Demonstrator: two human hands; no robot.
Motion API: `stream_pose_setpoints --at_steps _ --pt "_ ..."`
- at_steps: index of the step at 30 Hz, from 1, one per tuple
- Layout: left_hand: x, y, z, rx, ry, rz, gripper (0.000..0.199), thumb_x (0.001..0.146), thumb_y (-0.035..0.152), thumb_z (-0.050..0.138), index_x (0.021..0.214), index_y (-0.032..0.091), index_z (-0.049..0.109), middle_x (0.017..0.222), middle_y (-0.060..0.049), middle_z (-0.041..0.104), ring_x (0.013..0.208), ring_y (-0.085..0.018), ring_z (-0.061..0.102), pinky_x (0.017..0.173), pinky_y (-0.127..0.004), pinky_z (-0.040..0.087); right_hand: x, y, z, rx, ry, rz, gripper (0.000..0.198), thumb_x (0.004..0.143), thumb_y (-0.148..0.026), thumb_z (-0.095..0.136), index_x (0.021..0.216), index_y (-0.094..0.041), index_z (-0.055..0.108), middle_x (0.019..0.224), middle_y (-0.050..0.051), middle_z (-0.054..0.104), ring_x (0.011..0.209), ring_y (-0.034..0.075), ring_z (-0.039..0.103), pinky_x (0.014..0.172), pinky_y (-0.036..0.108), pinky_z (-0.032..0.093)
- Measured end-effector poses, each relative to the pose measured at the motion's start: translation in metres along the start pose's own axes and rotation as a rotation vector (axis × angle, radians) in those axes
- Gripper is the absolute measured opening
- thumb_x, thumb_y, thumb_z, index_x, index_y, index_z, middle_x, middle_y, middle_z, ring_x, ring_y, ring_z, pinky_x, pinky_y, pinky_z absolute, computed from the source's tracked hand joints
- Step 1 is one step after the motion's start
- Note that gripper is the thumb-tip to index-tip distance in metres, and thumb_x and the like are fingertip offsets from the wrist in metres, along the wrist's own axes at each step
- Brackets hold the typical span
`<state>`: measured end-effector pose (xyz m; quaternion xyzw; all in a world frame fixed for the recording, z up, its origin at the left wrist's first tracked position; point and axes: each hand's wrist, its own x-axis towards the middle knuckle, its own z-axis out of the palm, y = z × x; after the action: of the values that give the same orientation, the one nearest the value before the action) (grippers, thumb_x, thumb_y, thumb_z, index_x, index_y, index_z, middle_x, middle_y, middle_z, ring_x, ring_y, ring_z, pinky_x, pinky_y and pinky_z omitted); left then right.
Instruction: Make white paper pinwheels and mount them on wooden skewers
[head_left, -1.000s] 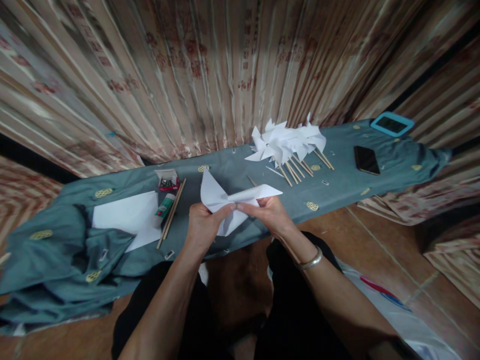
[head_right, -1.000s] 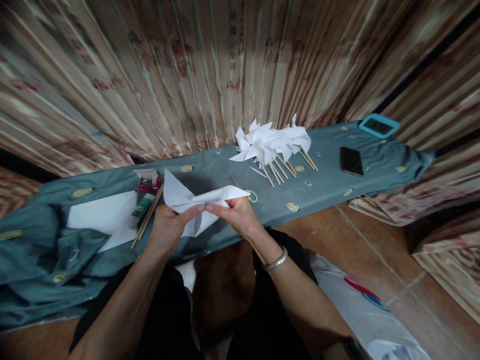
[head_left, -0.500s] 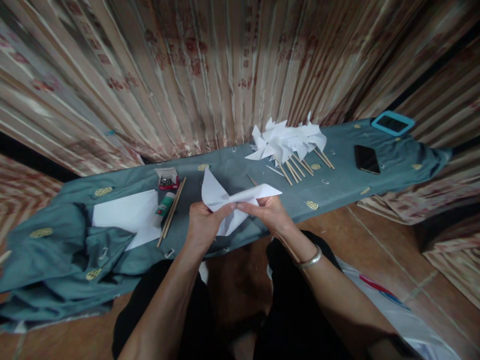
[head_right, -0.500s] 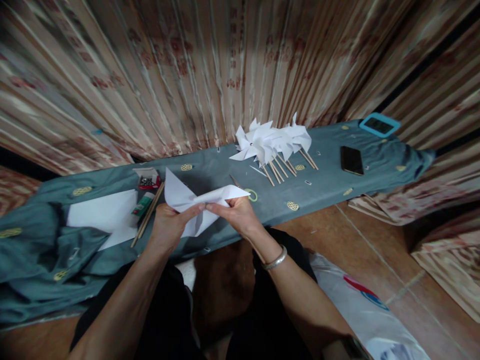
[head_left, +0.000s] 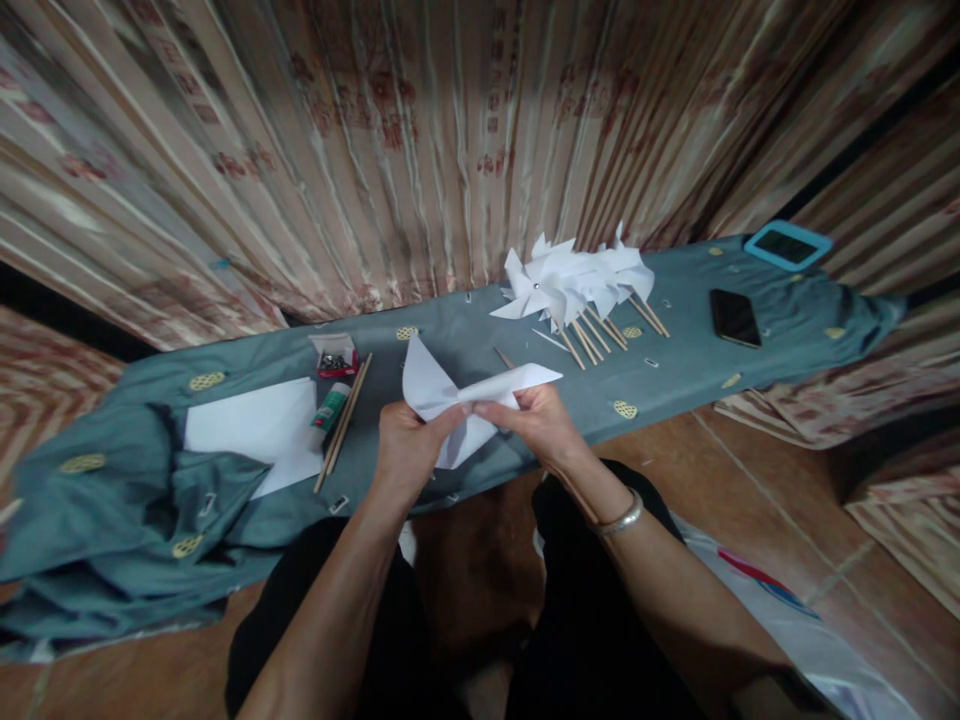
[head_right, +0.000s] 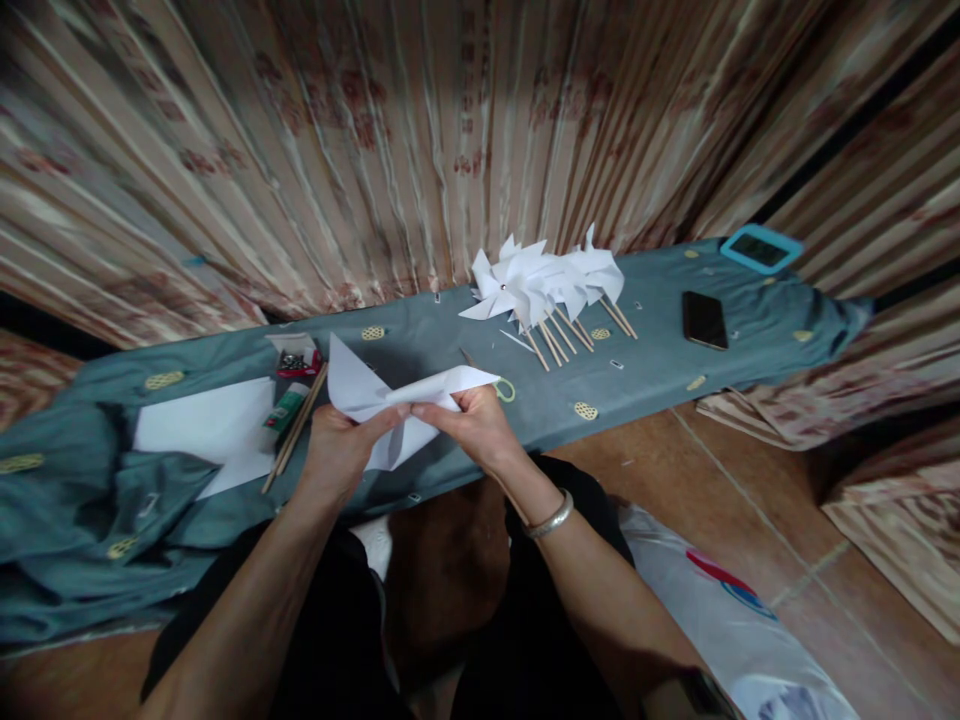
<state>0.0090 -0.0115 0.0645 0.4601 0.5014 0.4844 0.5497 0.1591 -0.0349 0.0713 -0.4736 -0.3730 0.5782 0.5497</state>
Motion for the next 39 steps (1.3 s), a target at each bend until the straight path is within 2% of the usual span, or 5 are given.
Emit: stream_pose_setpoints --at_steps 5,11,25,39 --pt "-0.002 0.006 0.002 -0.076 -0.028 -0.06 0.027 0.049 0.029 0.085 0.067 0.012 0.075 0.066 -0.004 0.073 0.058 -0.016 0.063 0.058 -0.027 0.051 -0.001 -0.004 0.0 -0.01 0.016 0.02 0.038 0.047 -0.044 0.09 0.072 -0.019 0.075 0.069 -0.001 0.074 0.059 0.014 0.064 0.062 0.028 0.053" --pt "-0.003 0.01 0.002 -0.084 -0.035 -0.088 0.029 0.046 0.029 0.086 0.067 0.012 0.075 0.065 -0.004 0.073 0.059 -0.017 0.064 0.059 -0.028 0.051 0.0 -0.004 -0.001 -0.011 -0.021 0.041 0.039 0.048 -0.044 0.09 0.074 -0.019 0.076 0.069 -0.001 0.074 0.062 0.015 0.065 0.065 0.027 0.054" --pt "-0.003 0.009 0.002 -0.111 -0.029 -0.124 0.025 0.045 0.027 0.084 0.063 0.013 0.074 0.062 -0.002 0.072 0.054 -0.015 0.061 0.055 -0.026 0.048 0.0 0.0 0.002 -0.049 0.042 0.03 0.04 0.045 -0.044 0.09 0.07 -0.018 0.074 0.065 0.0 0.073 0.056 0.014 0.063 0.057 0.026 0.051" --pt "-0.004 0.005 -0.008 -0.066 -0.07 -0.09 0.024 0.049 0.03 0.082 0.066 0.014 0.075 0.066 -0.003 0.074 0.059 -0.017 0.064 0.059 -0.028 0.05 0.003 0.011 0.002 -0.1 -0.015 0.021 0.037 0.055 -0.047 0.086 0.073 -0.016 0.075 0.068 0.003 0.075 0.059 0.017 0.066 0.06 0.028 0.053"
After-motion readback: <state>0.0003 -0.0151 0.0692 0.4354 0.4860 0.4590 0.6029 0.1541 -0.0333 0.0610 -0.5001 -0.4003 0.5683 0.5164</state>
